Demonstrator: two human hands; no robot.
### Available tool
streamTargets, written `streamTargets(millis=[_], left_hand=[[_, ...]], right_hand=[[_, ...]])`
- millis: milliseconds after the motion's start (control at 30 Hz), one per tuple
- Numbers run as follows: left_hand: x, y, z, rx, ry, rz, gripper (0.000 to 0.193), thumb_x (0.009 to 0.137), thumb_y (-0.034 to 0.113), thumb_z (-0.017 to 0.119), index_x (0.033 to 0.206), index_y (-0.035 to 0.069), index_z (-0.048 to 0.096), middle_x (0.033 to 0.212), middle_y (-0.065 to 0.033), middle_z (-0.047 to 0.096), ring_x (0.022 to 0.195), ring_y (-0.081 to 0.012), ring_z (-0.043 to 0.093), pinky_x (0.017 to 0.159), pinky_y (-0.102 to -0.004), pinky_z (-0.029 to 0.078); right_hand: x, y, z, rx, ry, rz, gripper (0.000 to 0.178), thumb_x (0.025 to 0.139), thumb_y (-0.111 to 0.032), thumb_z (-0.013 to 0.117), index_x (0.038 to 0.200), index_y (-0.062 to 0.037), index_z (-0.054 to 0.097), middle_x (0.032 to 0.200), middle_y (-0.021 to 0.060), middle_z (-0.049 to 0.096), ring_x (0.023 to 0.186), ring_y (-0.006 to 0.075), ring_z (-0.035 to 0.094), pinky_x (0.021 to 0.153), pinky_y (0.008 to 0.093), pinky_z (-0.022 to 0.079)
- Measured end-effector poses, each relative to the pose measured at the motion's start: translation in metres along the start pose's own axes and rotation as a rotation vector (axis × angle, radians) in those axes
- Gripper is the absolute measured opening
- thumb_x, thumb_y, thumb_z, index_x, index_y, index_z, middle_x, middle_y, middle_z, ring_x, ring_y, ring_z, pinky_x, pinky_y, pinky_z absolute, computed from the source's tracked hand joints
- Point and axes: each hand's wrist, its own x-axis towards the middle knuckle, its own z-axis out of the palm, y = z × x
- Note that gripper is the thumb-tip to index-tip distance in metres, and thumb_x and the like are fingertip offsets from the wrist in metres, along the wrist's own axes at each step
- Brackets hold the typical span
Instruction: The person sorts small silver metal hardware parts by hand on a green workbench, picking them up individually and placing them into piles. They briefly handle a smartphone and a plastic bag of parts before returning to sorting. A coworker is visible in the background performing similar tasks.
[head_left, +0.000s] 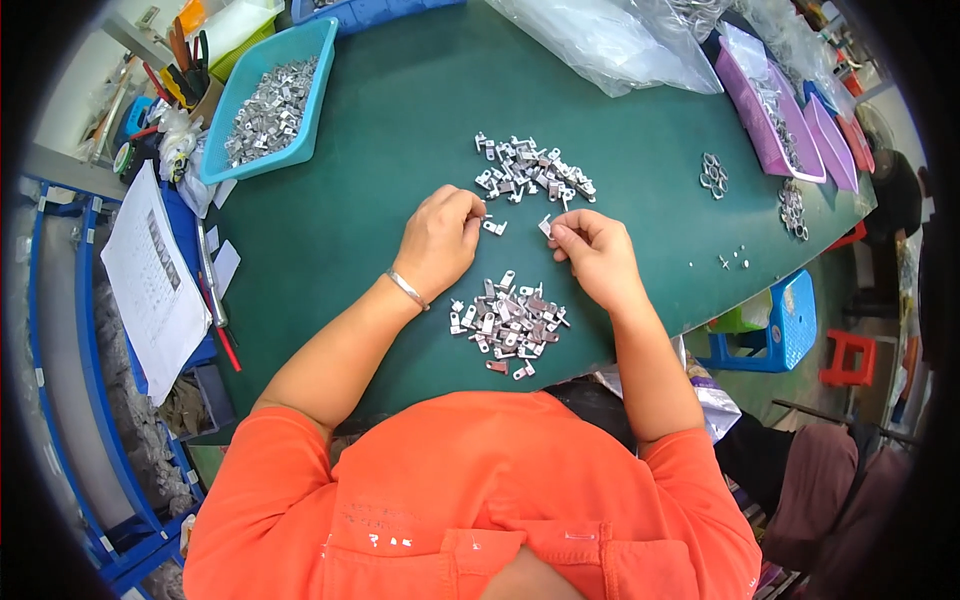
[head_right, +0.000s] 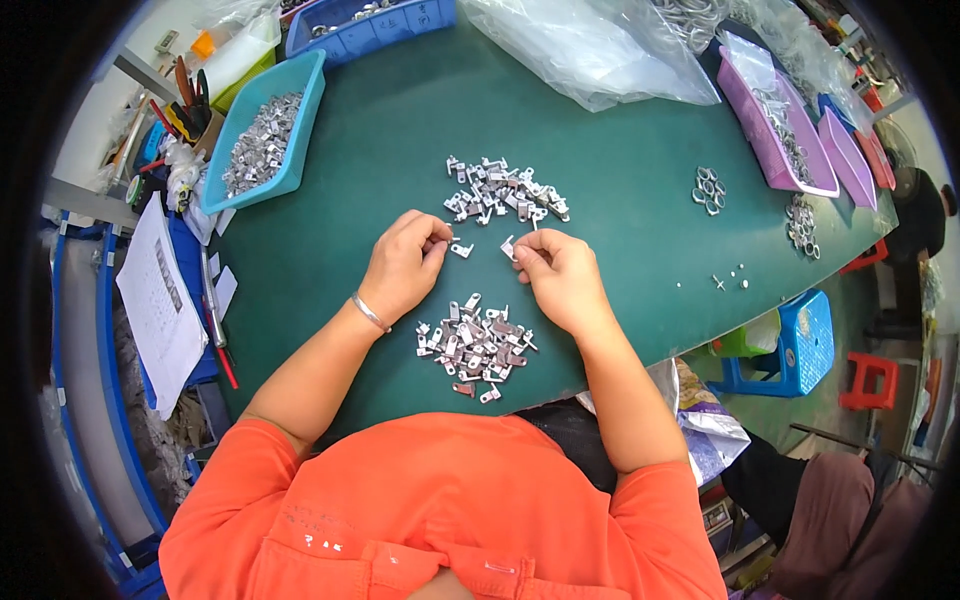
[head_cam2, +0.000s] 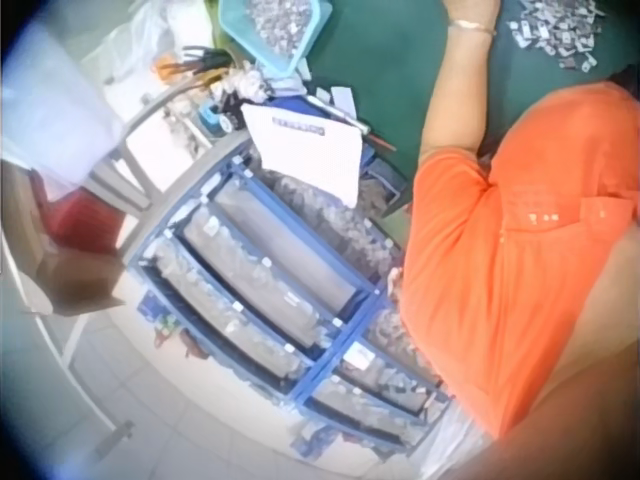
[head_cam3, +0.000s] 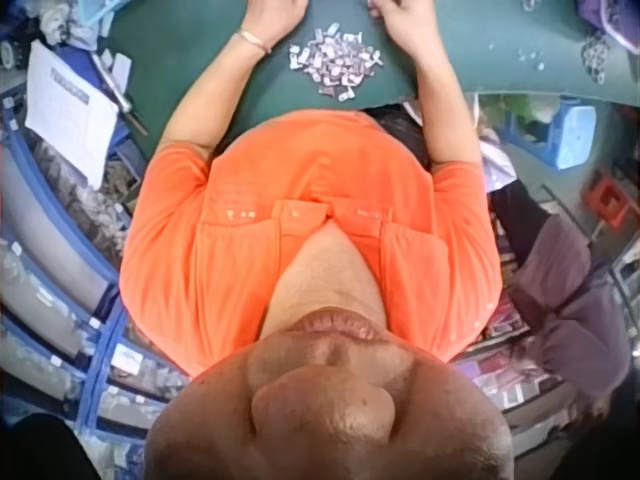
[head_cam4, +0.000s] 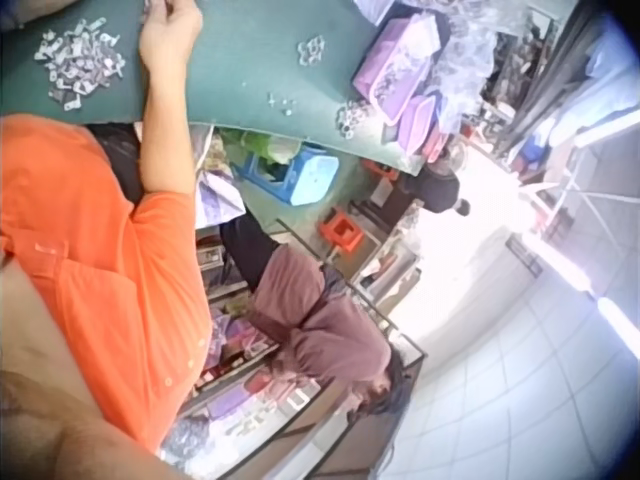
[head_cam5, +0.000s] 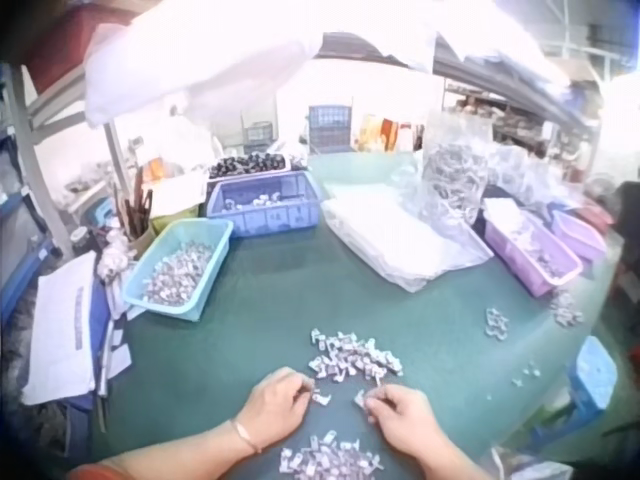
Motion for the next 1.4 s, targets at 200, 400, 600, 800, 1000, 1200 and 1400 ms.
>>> streamTargets(millis=[200,400,600,800,1000,1200,1400], left_hand=[[-0.003,0.016,-0.004,-0.133,0.016,-0.069,0.020,0.074,0.004,0.064,0.092,0.004,0.056,0.090,-0.0107,0.052,0.075,-0.0280,0.055,0.068,-0.0357,0.046],[-0.006,0.023,-0.004,-0.025,-0.029,0.170,0.022,0.070,0.004,0.070,0.089,0.002,0.060,0.089,-0.0102,0.052,0.074,-0.0260,0.056,0.066,-0.0332,0.047],[-0.004,0.027,-0.003,-0.241,-0.103,-0.048,0.015,0.074,0.001,0.067,0.086,-0.001,0.059,0.088,-0.0074,0.056,0.074,-0.0189,0.060,0.066,-0.0283,0.050],[-0.010,0.035,-0.015,-1.217,-0.224,-0.629,0.015,0.084,0.002,0.060,0.098,-0.003,0.059,0.089,-0.0102,0.063,0.077,-0.0138,0.063,0.070,-0.0244,0.053],[-0.018,0.034,-0.026,-1.045,-0.534,-0.600,0.015,0.084,0.006,0.062,0.096,-0.002,0.060,0.085,-0.0073,0.064,0.073,-0.0099,0.060,0.063,-0.0211,0.049],[-0.021,0.053,-0.022,-0.969,-0.322,-0.450,0.016,0.080,0.001,0.064,0.095,-0.003,0.058,0.086,-0.0041,0.059,0.076,-0.0087,0.057,0.064,-0.0210,0.049],[-0.025,0.043,-0.022,-1.032,-0.156,-0.377,0.005,0.082,-0.002,0.061,0.086,-0.003,0.059,0.086,-0.0060,0.059,0.072,-0.0100,0.058,0.064,-0.0222,0.049]], right_hand=[[-0.018,-0.003,-0.010,0.382,-0.178,0.178,0.011,0.086,-0.008,0.058,0.089,0.0017,0.062,0.077,0.0054,0.063,0.063,0.0103,0.058,0.054,0.0231,0.046],[-0.012,-0.003,-0.010,-0.295,-0.038,-0.308,0.010,0.078,-0.010,0.064,0.082,-0.0006,0.063,0.078,0.0102,0.062,0.071,0.0248,0.060,0.063,0.0343,0.048],[0.017,0.014,-0.004,-0.550,0.281,-0.262,0.016,0.078,-0.014,0.064,0.086,-0.0006,0.061,0.078,0.0132,0.060,0.064,0.0272,0.058,0.059,0.0371,0.047],[0.000,0.003,-0.020,0.451,-0.139,0.174,0.014,0.086,-0.012,0.059,0.090,0.0011,0.061,0.074,0.0049,0.063,0.059,0.0083,0.057,0.047,0.0184,0.041],[-0.011,-0.002,-0.026,0.627,-0.226,0.224,0.015,0.086,-0.012,0.060,0.090,0.0028,0.061,0.074,0.0070,0.064,0.057,0.0093,0.058,0.047,0.0198,0.043],[-0.029,-0.012,-0.010,0.330,-0.224,0.013,0.009,0.083,-0.005,0.061,0.087,0.0025,0.064,0.074,0.0049,0.064,0.064,0.0085,0.061,0.054,0.0205,0.048],[-0.021,-0.007,-0.002,-0.085,-0.046,-0.340,0.007,0.079,-0.006,0.063,0.083,-0.0013,0.065,0.074,0.0084,0.063,0.068,0.0202,0.061,0.061,0.0307,0.048]])
